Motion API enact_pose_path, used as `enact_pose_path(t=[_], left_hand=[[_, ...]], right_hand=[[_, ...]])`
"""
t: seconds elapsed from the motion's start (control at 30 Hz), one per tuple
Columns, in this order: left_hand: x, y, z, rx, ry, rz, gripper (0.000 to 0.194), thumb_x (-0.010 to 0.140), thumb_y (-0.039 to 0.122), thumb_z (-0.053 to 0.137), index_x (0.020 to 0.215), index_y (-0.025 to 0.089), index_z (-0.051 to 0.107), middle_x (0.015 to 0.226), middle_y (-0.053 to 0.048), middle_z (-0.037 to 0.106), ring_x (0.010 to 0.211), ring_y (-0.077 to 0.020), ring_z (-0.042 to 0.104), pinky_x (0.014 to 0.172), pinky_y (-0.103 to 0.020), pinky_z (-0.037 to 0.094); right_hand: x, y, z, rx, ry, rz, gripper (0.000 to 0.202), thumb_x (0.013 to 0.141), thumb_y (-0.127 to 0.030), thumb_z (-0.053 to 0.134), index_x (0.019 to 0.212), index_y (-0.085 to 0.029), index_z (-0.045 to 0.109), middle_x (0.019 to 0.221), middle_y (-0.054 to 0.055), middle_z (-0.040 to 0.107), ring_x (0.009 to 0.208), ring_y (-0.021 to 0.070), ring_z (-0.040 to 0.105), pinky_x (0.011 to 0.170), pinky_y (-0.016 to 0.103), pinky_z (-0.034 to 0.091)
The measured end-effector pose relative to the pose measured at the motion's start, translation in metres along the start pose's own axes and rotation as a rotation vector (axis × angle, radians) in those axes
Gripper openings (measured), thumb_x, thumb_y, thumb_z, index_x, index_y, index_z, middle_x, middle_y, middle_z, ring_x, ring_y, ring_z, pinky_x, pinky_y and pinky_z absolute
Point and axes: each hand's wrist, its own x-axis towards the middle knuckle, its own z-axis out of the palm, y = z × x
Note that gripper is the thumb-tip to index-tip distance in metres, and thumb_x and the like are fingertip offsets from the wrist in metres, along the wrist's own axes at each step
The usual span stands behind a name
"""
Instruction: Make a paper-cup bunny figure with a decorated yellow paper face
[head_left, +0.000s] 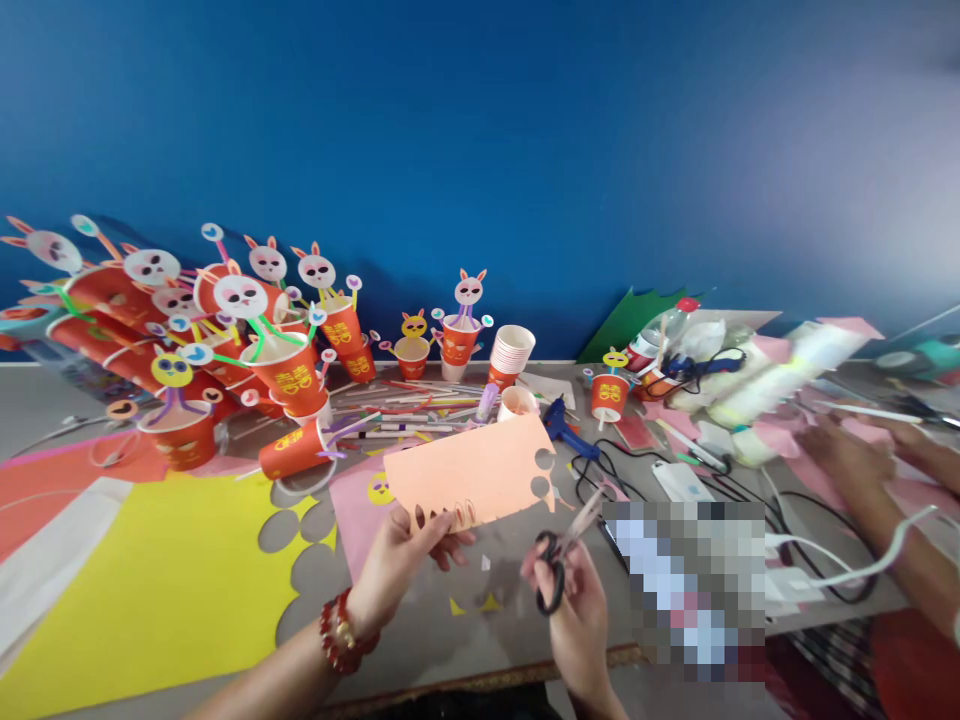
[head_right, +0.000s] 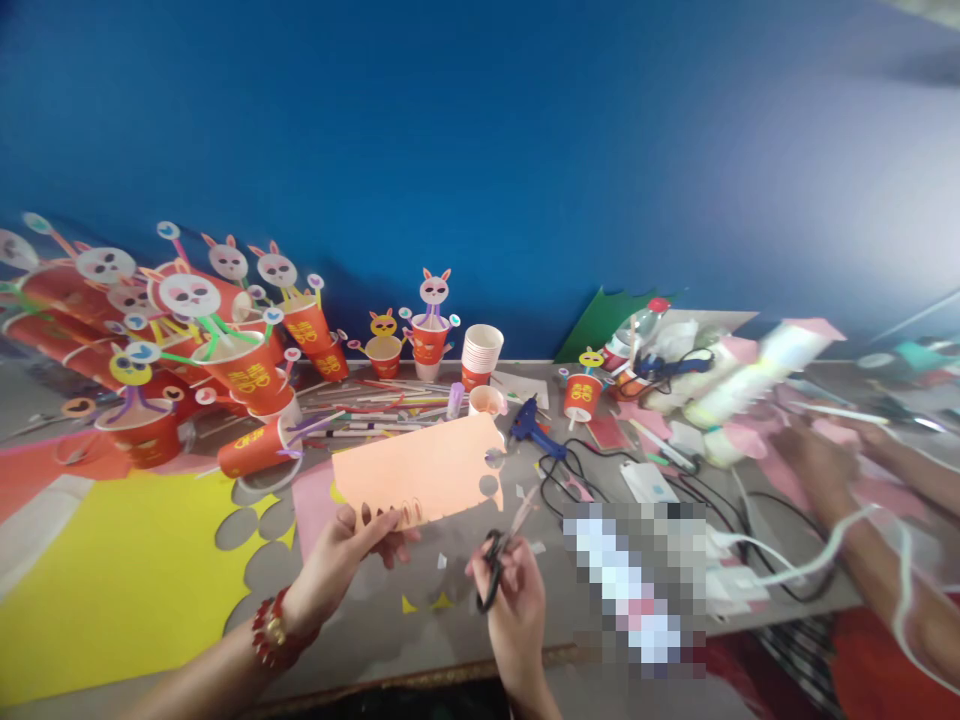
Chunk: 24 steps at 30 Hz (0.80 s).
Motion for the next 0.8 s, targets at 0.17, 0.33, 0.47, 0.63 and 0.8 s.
enact_pose_path(t=[0.17,0.33,0.47,0.63,0.8], left_hand=[[-0.001,0.002,0.006,-0.08,0.151,0.041,0.035,0.08,0.048,0.076,0.083,0.013,0.075,0.075,-0.011,0.078,0.065,-0.0207,0.072,0.06,-0.028,0.055],[-0.002,-0.007,0.017,-0.269,0.337,0.08,0.032,0.07,0.041,0.086,0.087,0.017,0.074,0.089,-0.005,0.078,0.079,-0.0198,0.073,0.075,-0.03,0.058],[-0.003,-0.013,0.026,-0.382,0.294,0.056,0.025,0.076,0.036,0.082,0.091,0.017,0.074,0.097,-0.008,0.077,0.094,-0.023,0.072,0.084,-0.035,0.058],[-0.004,-0.015,0.031,-0.422,0.274,0.004,0.021,0.074,0.034,0.083,0.081,0.017,0.073,0.089,-0.005,0.077,0.083,-0.0199,0.072,0.077,-0.032,0.06],[-0.003,-0.016,0.03,-0.395,0.294,0.006,0.019,0.075,0.033,0.082,0.081,0.017,0.074,0.083,-0.003,0.076,0.077,-0.0182,0.071,0.073,-0.032,0.06]], right_hand=[[-0.023,0.009,-0.011,-0.056,-0.37,0.068,0.038,0.082,-0.058,0.067,0.075,-0.021,0.06,0.062,0.004,0.064,0.055,0.0182,0.056,0.053,0.028,0.044],[-0.03,0.026,0.0,-0.038,-0.408,0.187,0.049,0.075,-0.068,0.068,0.077,-0.02,0.058,0.058,0.001,0.061,0.052,0.016,0.055,0.051,0.026,0.041],[-0.027,0.027,0.016,0.037,-0.507,0.186,0.048,0.08,-0.067,0.065,0.081,-0.02,0.057,0.063,0.0,0.06,0.053,0.0145,0.054,0.051,0.025,0.041],[-0.019,0.01,0.03,0.114,-0.481,0.192,0.041,0.084,-0.06,0.067,0.08,-0.02,0.056,0.066,-0.001,0.055,0.056,0.0133,0.053,0.053,0.024,0.044],[-0.014,-0.002,0.037,0.113,-0.47,0.204,0.044,0.083,-0.062,0.068,0.075,-0.02,0.055,0.062,-0.002,0.053,0.054,0.0126,0.051,0.054,0.024,0.044]])
